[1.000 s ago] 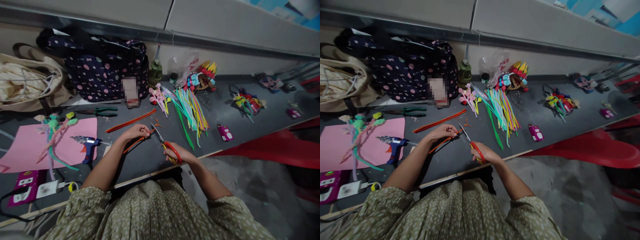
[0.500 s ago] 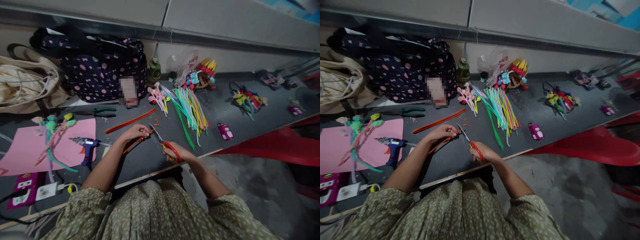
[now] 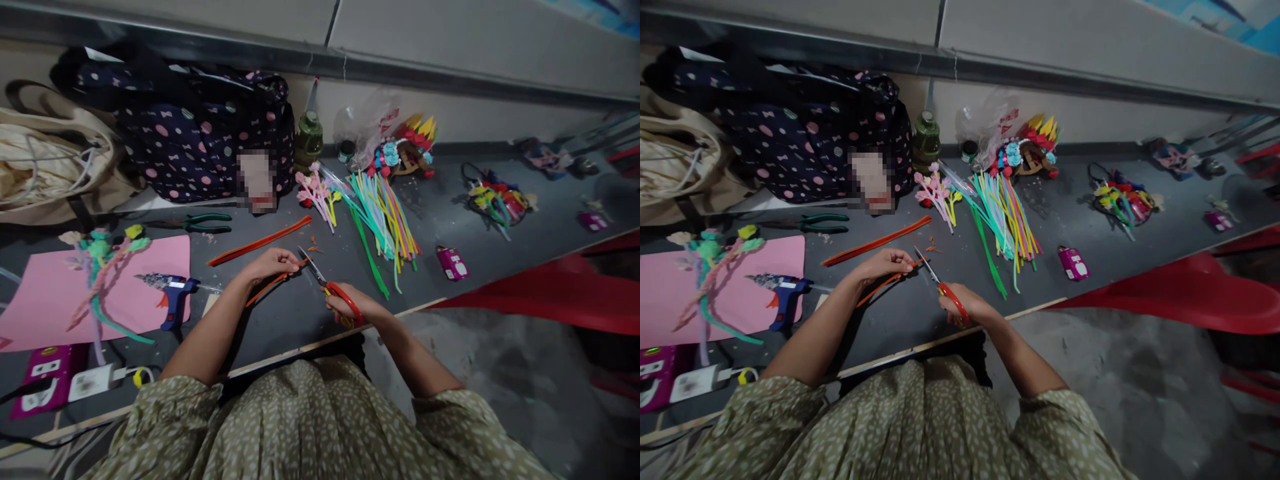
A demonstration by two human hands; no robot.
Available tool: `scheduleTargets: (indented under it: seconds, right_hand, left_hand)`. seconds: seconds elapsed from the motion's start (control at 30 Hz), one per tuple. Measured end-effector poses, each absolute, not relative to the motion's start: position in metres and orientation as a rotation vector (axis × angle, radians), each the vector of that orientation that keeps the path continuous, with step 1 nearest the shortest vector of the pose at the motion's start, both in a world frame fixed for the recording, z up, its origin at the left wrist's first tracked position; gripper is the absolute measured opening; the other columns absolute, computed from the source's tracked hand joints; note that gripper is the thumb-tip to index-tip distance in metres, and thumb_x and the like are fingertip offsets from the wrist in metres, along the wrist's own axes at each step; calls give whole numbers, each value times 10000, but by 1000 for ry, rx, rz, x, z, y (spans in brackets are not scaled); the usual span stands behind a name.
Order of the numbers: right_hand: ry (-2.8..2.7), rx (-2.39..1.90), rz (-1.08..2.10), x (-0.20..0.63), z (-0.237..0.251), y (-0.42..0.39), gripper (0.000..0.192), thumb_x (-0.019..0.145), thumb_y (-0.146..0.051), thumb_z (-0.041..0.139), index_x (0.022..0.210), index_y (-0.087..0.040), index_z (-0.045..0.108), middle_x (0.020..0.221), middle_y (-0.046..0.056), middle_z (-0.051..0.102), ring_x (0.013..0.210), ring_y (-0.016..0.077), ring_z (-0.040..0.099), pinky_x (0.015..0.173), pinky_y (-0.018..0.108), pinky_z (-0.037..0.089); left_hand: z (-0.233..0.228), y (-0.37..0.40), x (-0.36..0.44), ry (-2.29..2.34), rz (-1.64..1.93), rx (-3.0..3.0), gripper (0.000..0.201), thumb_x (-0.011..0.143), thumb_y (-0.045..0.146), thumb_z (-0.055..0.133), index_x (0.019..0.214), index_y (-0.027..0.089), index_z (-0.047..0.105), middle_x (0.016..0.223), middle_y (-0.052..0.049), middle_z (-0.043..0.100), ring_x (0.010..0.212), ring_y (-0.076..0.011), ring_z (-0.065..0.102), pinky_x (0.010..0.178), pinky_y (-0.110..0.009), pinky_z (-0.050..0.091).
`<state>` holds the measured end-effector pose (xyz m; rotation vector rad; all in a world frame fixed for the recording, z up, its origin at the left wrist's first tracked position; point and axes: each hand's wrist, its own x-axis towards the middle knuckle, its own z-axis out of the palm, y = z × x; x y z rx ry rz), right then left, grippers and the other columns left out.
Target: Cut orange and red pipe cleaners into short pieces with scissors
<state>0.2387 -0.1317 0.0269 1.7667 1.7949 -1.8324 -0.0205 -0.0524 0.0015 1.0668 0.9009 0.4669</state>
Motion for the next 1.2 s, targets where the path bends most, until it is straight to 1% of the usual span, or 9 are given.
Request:
scheduleTargets:
  seconds: [0.17,0.37,0.53,0.6,0.67,0.83,0.97,1.07,1.2]
  right_hand:
    - [1720,1821,-1868,238,26,-133,141,872,-317,495,879,-182,534,539,-25,584,404,133,572,369,183,411]
    - [1734,1823,-1848,232,34,-130,156,879,-336,505,853,-183,524,565,-41,558,391,112,546,370,186,415]
    - [1723,1828,-1881,231,37,-130,179,895,-341,489,979,-188,528,580,-58,542,387,105,535,369,184,416]
    - [1718,1828,-1871,230,37,-130,188,899,-344,487,1001,-191,526,578,-65,536,390,103,535,376,180,414]
    - [1708,1822,-1857,229,38,-129,179,899,-349,489,979,-193,524,566,-70,530,387,99,528,378,175,407]
    - [1766,1753,-1848,229,43,-127,192,897,-369,474,808,-200,479,520,-60,515,378,105,516,376,178,393]
    - [1765,1769,-1773,225,49,-125,219,897,-382,464,781,-199,490,510,-45,518,383,116,522,377,189,393]
    - [1699,1862,-1733,221,51,-125,232,902,-393,459,805,-193,524,517,-28,528,375,124,518,366,204,389]
    - [1565,1976,-1725,217,45,-126,216,891,-387,493,936,-189,567,540,-29,540,361,128,519,344,208,372]
  left_hand:
    - [-2,-52,-20,897,466,1072,286,680,330,797,826,109,691,655,-4,633,550,-79,534,536,-199,403]
    - [-8,-51,-21,899,466,1092,320,700,369,785,858,103,701,670,-17,635,550,-84,535,524,-198,406]
    - [-10,-51,-20,894,465,1116,340,703,389,782,867,100,710,662,-13,629,536,-78,521,508,-193,387]
    - [-9,-52,-20,895,465,1130,337,709,394,775,864,101,714,652,-11,626,535,-78,518,507,-192,383]
    - [-8,-52,-20,898,469,1142,331,715,393,768,862,101,717,656,-15,629,539,-79,517,511,-193,384]
    - [-9,-52,-20,919,461,1152,315,722,388,753,854,105,711,624,-6,604,529,-82,507,511,-199,381]
    - [-5,-52,-19,935,459,1176,306,715,379,748,844,106,699,614,2,594,525,-85,505,512,-206,377]
    - [2,-54,-20,959,449,1185,280,703,346,744,847,113,684,592,18,573,509,-81,485,502,-205,354]
    - [7,-56,-27,983,411,1206,272,711,310,720,903,125,663,569,45,531,472,-68,418,469,-198,294]
